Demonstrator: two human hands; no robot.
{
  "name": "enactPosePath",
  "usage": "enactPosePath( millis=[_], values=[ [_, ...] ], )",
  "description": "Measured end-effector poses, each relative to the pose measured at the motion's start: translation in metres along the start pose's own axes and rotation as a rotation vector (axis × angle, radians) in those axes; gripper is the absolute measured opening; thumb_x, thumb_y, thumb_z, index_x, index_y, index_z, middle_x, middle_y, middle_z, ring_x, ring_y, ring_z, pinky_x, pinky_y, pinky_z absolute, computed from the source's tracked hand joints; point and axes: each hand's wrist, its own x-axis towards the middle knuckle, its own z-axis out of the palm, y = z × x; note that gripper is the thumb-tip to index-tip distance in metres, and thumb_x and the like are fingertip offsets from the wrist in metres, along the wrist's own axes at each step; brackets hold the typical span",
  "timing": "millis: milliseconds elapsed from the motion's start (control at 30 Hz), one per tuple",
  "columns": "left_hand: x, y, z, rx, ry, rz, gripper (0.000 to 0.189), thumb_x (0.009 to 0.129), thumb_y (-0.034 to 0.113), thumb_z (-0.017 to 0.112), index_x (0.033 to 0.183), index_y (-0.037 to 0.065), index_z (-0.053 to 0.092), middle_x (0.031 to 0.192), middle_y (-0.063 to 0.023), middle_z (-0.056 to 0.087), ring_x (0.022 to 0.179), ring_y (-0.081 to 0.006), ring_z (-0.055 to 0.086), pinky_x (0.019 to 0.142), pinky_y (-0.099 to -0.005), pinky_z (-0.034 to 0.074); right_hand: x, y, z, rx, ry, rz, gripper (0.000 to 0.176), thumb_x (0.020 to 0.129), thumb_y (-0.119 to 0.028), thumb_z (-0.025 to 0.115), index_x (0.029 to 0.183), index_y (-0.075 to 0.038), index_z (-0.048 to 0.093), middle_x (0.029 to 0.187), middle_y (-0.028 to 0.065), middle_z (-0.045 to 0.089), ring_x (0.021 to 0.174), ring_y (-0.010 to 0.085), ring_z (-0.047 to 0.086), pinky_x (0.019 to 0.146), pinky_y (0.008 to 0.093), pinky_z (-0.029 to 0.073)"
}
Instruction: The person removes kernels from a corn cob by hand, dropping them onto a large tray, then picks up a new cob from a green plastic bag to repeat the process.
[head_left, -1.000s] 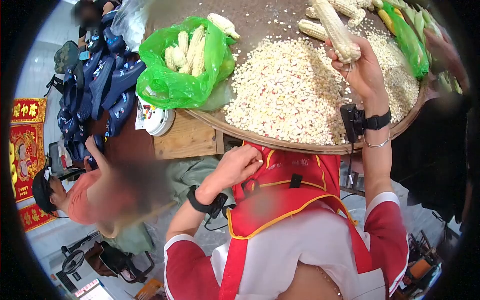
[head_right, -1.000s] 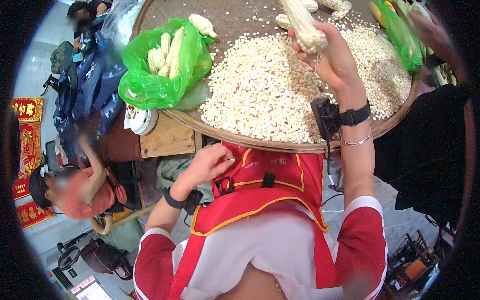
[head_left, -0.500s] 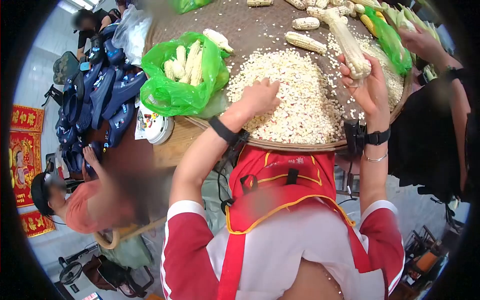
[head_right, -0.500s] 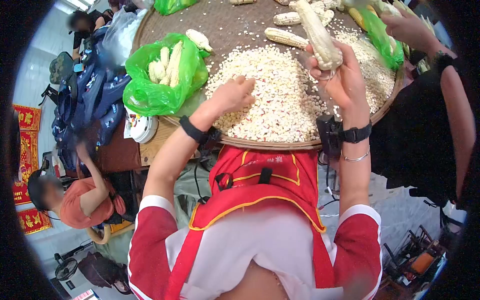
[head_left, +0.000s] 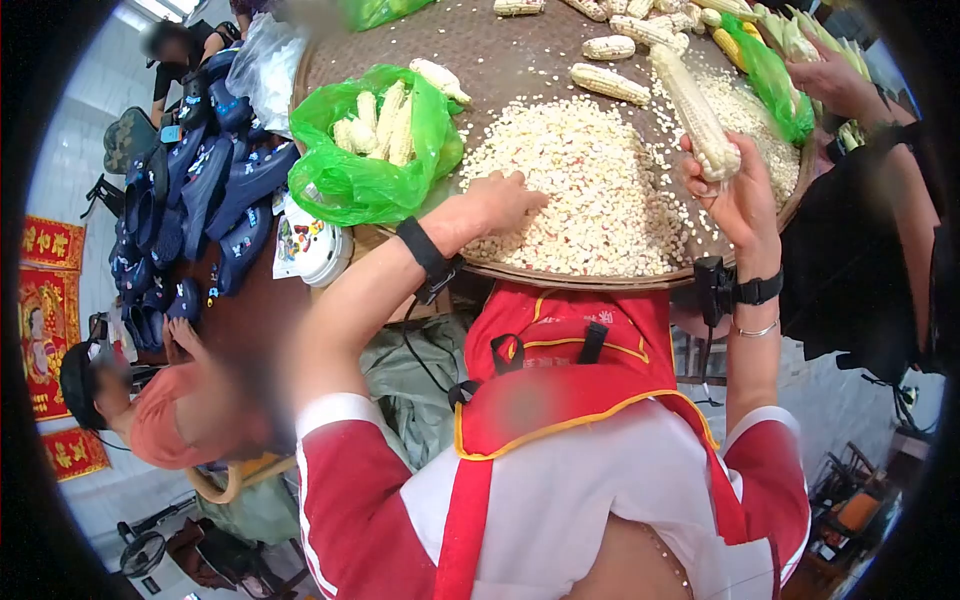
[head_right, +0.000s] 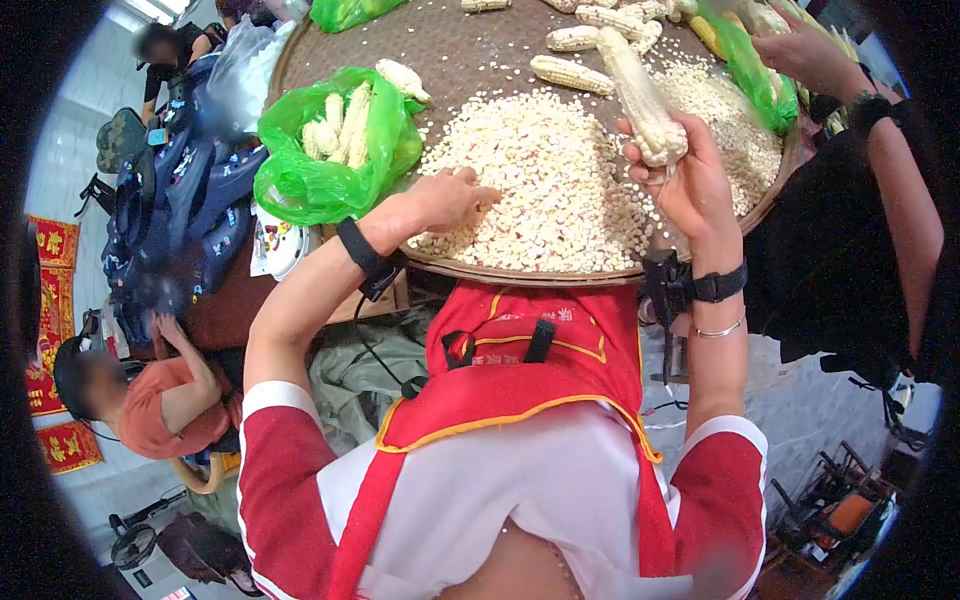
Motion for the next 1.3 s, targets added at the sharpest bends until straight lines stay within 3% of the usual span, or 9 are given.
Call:
enactPosePath(
  millis=[200,333,367,433,500,567,800,1000,1300],
  values=[
    [0.029,-0.004,-0.007,-0.096,0.146,0.045,0.033,0.081,0.015,0.049,0.114,0.013,0.052,0.104,-0.0146,0.053,0.091,-0.0331,0.056,0.075,-0.0412,0.047,0.002,0.014,-0.006,0.053,0.031,0.08,0.04,0.09,-0.027,0.039,0.116,0.004,0.043,0.096,0.0156,0.058,0.072,0.0191,0.056,0.057,0.0271,0.044],
    [0.035,-0.007,-0.008,-0.105,0.205,0.053,0.032,0.079,0.012,0.048,0.111,0.008,0.053,0.099,-0.0151,0.056,0.092,-0.0327,0.056,0.075,-0.041,0.047,0.023,0.009,-0.003,0.032,0.01,0.102,0.04,0.09,-0.027,0.039,0.116,0.004,0.043,0.098,0.0159,0.058,0.073,0.019,0.058,0.059,0.0272,0.045],
    [0.036,-0.01,-0.011,-0.107,0.202,0.053,0.032,0.079,0.012,0.048,0.111,0.008,0.053,0.099,-0.0151,0.056,0.092,-0.0327,0.056,0.075,-0.041,0.047,0.03,0.008,-0.002,0.026,0.009,0.104,0.04,0.09,-0.027,0.039,0.116,0.004,0.043,0.098,0.0161,0.058,0.074,0.0191,0.058,0.059,0.0273,0.046],
    [0.038,-0.016,-0.015,-0.079,-0.075,0.088,0.031,0.078,0.01,0.048,0.108,0.008,0.053,0.098,-0.016,0.055,0.093,-0.0331,0.055,0.075,-0.0414,0.046,0.046,0.008,-0.002,0.034,-0.002,0.113,0.041,0.09,-0.027,0.039,0.117,0.004,0.042,0.099,0.0163,0.058,0.074,0.0195,0.058,0.06,0.0276,0.047],
    [0.038,-0.025,-0.01,-0.103,-0.021,0.12,0.029,0.077,0.01,0.05,0.105,0.007,0.054,0.098,-0.0167,0.055,0.093,-0.0331,0.055,0.075,-0.0416,0.046,0.06,0.01,0.004,0.04,0.088,0.11,0.041,0.09,-0.027,0.039,0.118,0.004,0.041,0.098,0.0163,0.058,0.073,0.0198,0.058,0.06,0.028,0.047],
    [0.042,-0.034,-0.009,-0.204,0.184,0.147,0.029,0.076,0.012,0.052,0.105,0.008,0.053,0.096,-0.0166,0.055,0.091,-0.0336,0.055,0.075,-0.0417,0.046,0.076,0.011,0.0,0.063,0.062,0.127,0.042,0.09,-0.026,0.039,0.12,0.004,0.04,0.098,0.0165,0.058,0.073,0.0199,0.058,0.059,0.0284,0.046],
    [0.07,-0.052,-0.009,-0.17,0.2,0.07,0.036,0.074,0.015,0.056,0.11,0.012,0.05,0.096,-0.0135,0.053,0.084,-0.033,0.055,0.067,-0.0422,0.048,0.133,0.0,-0.009,0.058,0.123,0.209,0.04,0.09,-0.024,0.038,0.119,0.004,0.041,0.099,0.0167,0.058,0.073,0.0187,0.057,0.057,0.0273,0.045],
    [0.074,-0.059,-0.006,-0.113,0.298,0.081,0.046,0.067,0.02,0.063,0.111,0.017,0.05,0.09,-0.0061,0.048,0.078,-0.0238,0.052,0.055,-0.0371,0.046,0.198,0.0,-0.029,0.037,0.187,0.247,0.044,0.088,-0.024,0.04,0.126,-0.002,0.035,0.1,0.0156,0.058,0.073,0.0187,0.057,0.058,0.0267,0.045],
    [0.08,-0.071,-0.027,-0.191,0.129,0.172,0.046,0.068,0.015,0.056,0.113,0.015,0.05,0.086,-0.0071,0.048,0.074,-0.0222,0.052,0.059,-0.0333,0.044,0.246,-0.001,-0.013,-0.102,0.29,0.416,0.054,0.085,-0.025,0.046,0.133,-0.007,0.028,0.109,0.0151,0.055,0.082,0.0177,0.059,0.064,0.0272,0.046]
  ],
)
